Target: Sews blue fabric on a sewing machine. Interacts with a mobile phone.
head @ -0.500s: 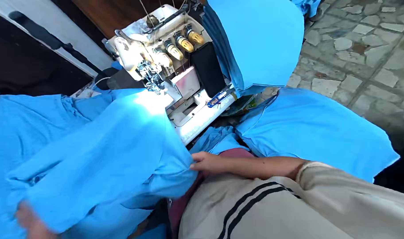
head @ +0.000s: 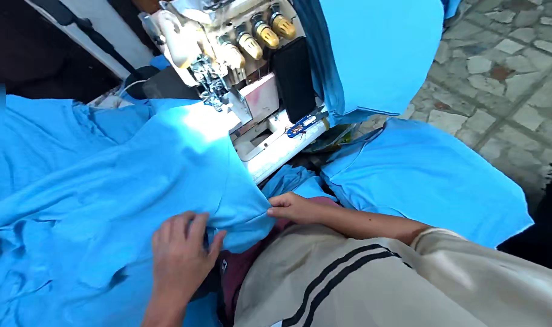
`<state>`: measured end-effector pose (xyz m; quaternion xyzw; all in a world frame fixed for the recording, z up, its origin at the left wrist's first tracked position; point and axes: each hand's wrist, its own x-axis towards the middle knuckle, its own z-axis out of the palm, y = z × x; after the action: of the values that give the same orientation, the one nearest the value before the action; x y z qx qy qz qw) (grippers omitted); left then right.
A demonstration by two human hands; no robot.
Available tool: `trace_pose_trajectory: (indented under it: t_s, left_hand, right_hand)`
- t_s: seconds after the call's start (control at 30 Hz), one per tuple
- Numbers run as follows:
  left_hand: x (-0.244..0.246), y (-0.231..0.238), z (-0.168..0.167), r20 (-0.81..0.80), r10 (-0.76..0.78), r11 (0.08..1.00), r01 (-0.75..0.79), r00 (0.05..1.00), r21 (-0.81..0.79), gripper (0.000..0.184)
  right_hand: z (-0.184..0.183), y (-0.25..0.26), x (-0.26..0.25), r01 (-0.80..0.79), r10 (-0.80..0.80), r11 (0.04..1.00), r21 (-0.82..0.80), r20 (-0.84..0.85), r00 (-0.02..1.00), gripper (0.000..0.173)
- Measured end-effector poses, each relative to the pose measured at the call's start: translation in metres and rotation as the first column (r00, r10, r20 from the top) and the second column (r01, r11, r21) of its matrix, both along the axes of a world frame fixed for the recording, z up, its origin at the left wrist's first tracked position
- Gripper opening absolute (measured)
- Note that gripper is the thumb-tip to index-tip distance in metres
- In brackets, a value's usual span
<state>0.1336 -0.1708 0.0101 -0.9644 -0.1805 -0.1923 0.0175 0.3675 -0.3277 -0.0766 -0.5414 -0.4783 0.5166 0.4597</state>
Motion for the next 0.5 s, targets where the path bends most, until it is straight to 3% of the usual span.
trace_pose_trajectory:
  t_s: [0.07, 0.17, 0.27, 0.37, 0.43, 0.47, 0.5]
  left_hand:
    - [-0.01, 0.012, -0.043, -0.012, 0.023, 1.0, -0.023, 1.0, 0.008, 0.034]
    - [-0.024, 0.027, -0.054, 0.022, 0.048, 0.998, -0.047, 0.999, -0.03, 0.028]
    - [-0.019, 0.021, -0.031, 0.117, 0.146, 0.957, -0.11, 0.982, -0.267, 0.031]
    - [-0.015, 0.024, 0.001, 0.232, 0.331, 0.79, -0.134, 0.915, -0.598, 0.027]
    - [-0.015, 0.029, 0.021, 0.276, 0.352, 0.765, -0.105, 0.894, -0.636, 0.024]
    - [-0.016, 0.033, 0.028, 0.304, 0.339, 0.768, -0.075, 0.89, -0.636, 0.021]
    - [-0.018, 0.035, 0.036, 0.336, 0.337, 0.747, -0.033, 0.88, -0.664, 0.012]
  right_hand:
    - [-0.002, -0.003, 0.006, 0.001, -0.001, 1.0, 0.007, 0.058, 0.998, 0.03]
    - [-0.015, -0.006, 0.014, 0.052, -0.051, 0.999, -0.012, 0.1, 0.994, 0.032]
    - [-0.021, -0.005, 0.019, 0.078, -0.072, 0.995, -0.059, 0.097, 0.993, 0.032]
    - [-0.013, 0.003, 0.024, 0.001, 0.027, 0.991, -0.135, 0.206, 0.978, 0.034]
    - [0.002, 0.012, 0.029, -0.057, 0.113, 0.984, -0.17, 0.341, 0.933, 0.037]
    - [0.008, 0.016, 0.031, -0.015, 0.058, 0.993, -0.113, 0.392, 0.918, 0.038]
    - [0.012, 0.021, 0.031, 0.099, -0.097, 0.995, 0.016, 0.406, 0.909, 0.034]
